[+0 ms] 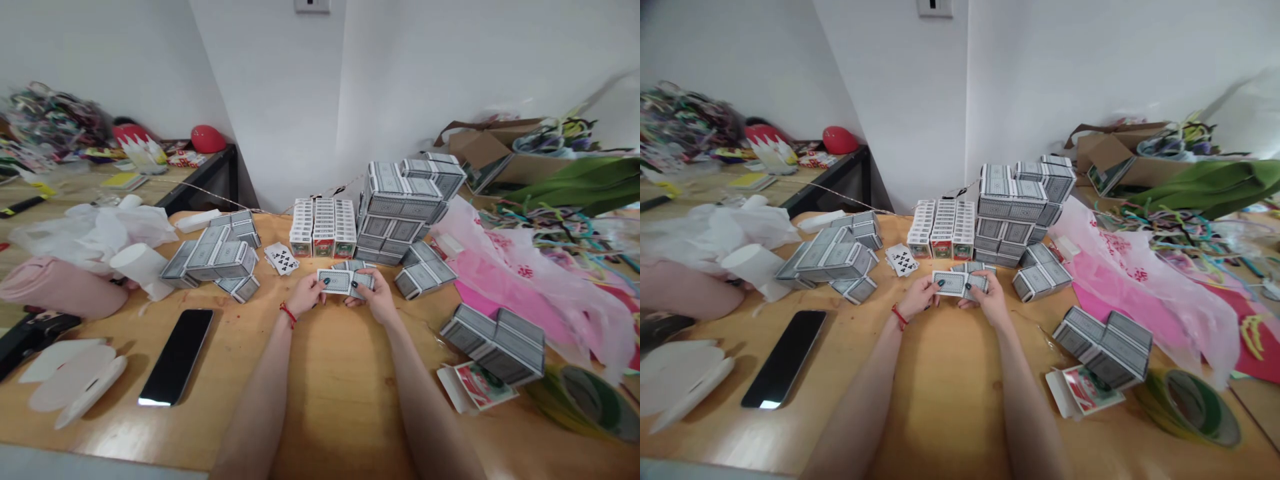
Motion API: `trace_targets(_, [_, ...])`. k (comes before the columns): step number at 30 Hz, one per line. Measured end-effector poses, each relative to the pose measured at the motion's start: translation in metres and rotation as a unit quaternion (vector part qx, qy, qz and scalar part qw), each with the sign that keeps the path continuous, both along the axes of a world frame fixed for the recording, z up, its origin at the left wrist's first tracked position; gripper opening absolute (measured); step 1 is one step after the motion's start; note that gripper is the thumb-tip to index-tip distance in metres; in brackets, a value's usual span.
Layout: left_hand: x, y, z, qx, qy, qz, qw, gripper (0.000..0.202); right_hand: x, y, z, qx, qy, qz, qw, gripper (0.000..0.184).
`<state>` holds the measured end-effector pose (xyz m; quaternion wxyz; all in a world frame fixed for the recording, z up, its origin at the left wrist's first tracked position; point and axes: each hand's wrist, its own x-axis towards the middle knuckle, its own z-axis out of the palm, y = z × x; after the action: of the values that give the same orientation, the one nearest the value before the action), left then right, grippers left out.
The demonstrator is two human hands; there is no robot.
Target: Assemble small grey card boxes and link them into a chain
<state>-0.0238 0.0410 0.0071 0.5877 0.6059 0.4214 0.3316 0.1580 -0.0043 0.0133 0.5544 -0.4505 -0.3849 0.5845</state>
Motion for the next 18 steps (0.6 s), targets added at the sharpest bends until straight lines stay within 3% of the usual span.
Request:
trace_targets(7, [-0.0019, 0.0000, 0.0040, -0.029, -0.020, -0.008, 0.999, 0.023, 0.0009, -0.0029, 0.0057, -0.005, -0.017, 0.038, 0.999, 0.052])
trace_targets(18, [0.0021, -0.0018, 0.0053, -0.047, -0.074, 0.045, 0.995, 0.026, -0.0017, -0.0025, 0.0060, -0.006, -0.010, 0.047, 0.999, 0.047])
